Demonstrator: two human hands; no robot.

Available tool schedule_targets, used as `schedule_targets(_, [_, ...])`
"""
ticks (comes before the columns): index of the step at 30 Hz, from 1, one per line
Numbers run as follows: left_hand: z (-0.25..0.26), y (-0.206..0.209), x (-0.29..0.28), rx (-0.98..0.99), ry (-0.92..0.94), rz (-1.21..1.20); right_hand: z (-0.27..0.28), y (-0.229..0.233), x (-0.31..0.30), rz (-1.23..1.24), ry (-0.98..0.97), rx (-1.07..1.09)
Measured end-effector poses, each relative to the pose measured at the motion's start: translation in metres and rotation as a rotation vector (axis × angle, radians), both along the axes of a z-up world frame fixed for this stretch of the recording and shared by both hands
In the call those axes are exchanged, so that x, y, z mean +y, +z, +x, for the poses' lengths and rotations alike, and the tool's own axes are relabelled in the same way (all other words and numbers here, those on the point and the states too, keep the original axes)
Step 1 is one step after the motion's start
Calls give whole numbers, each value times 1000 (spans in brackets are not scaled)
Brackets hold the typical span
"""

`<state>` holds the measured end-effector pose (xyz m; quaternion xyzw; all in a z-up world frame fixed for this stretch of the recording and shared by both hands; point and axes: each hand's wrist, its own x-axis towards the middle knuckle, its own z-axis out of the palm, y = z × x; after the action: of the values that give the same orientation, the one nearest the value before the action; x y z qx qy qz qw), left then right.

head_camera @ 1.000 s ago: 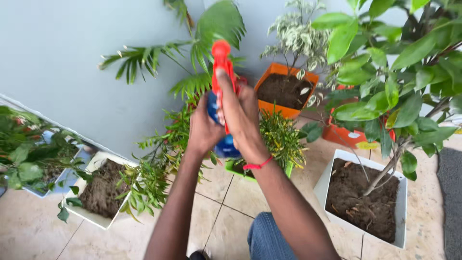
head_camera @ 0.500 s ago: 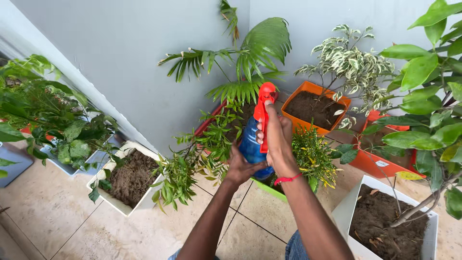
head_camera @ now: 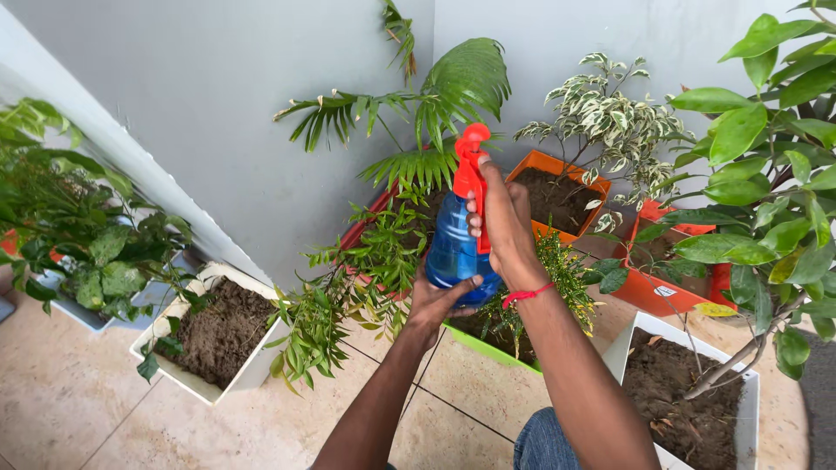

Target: The person kneels on a tiled balcony and uses a blue and red manual pump sprayer to water several potted plants. They pump the handle to build pressure and spray water onto the leaves and soil of various plants arranged in different colored containers.

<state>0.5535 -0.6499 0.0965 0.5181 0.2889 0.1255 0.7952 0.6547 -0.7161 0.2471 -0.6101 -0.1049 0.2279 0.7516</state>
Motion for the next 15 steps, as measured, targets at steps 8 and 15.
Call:
schedule_targets(8, [-3, 4, 20, -84, 169, 96, 3, 6, 33, 5, 60, -35])
schedule_targets(15, [-24, 12, 41, 20, 255, 102, -18, 15, 61, -25, 152, -78])
